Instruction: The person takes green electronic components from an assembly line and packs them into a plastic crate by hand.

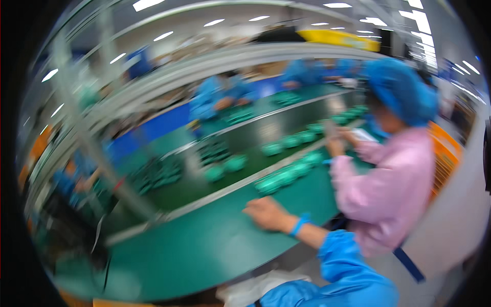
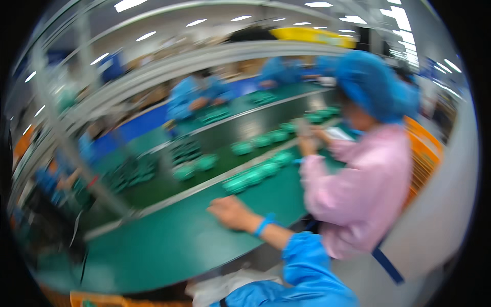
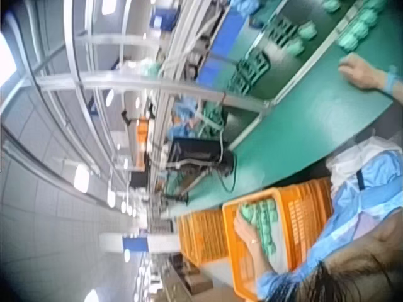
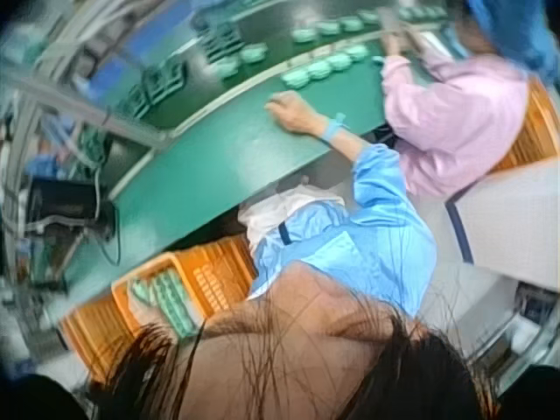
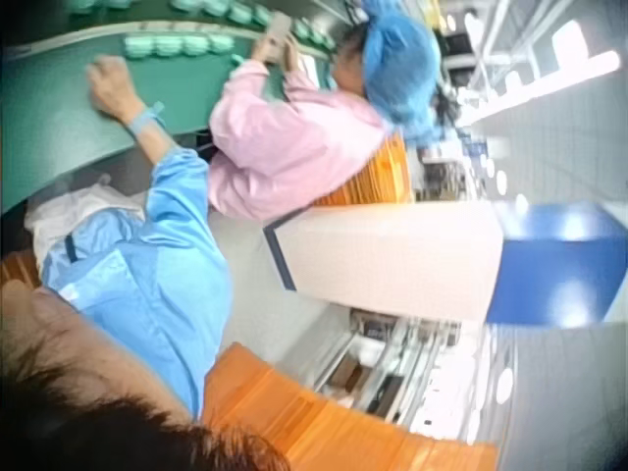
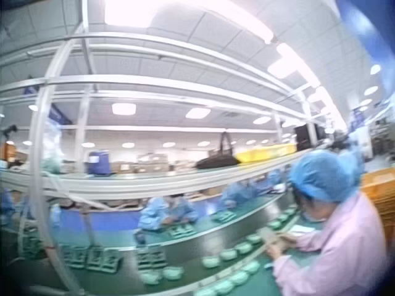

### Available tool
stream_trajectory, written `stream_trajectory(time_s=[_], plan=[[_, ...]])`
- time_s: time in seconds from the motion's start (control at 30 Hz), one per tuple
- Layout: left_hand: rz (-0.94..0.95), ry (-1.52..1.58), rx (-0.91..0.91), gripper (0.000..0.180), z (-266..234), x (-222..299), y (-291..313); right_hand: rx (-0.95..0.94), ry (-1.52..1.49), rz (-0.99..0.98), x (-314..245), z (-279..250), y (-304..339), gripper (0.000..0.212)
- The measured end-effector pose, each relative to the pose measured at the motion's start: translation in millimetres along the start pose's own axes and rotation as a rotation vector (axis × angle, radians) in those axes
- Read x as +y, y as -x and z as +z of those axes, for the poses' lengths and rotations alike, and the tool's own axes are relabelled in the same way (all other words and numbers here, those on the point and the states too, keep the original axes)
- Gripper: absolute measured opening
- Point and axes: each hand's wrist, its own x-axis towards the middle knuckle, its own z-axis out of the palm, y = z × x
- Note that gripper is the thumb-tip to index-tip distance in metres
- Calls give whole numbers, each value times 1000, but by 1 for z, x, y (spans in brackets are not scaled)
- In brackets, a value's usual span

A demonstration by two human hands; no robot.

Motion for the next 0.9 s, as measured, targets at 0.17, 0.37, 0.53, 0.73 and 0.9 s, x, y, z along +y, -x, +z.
stream_trajectory(time_s=[0.17,0.37,0.53,0.73,0.9], plan=[[-71,347,-29,74,24,18,38,-89,76,96,11,-25,10,45],[-181,-3,-210,74,70,-27,82,-151,-22,209,39,-15,34,42],[-267,-4,-342,76,119,-47,156,-139,-16,224,37,-6,39,40],[-313,-24,-418,81,175,-41,192,-157,2,236,44,-6,41,41],[-387,-8,-374,84,210,-31,182,-169,10,249,40,-6,36,41]])
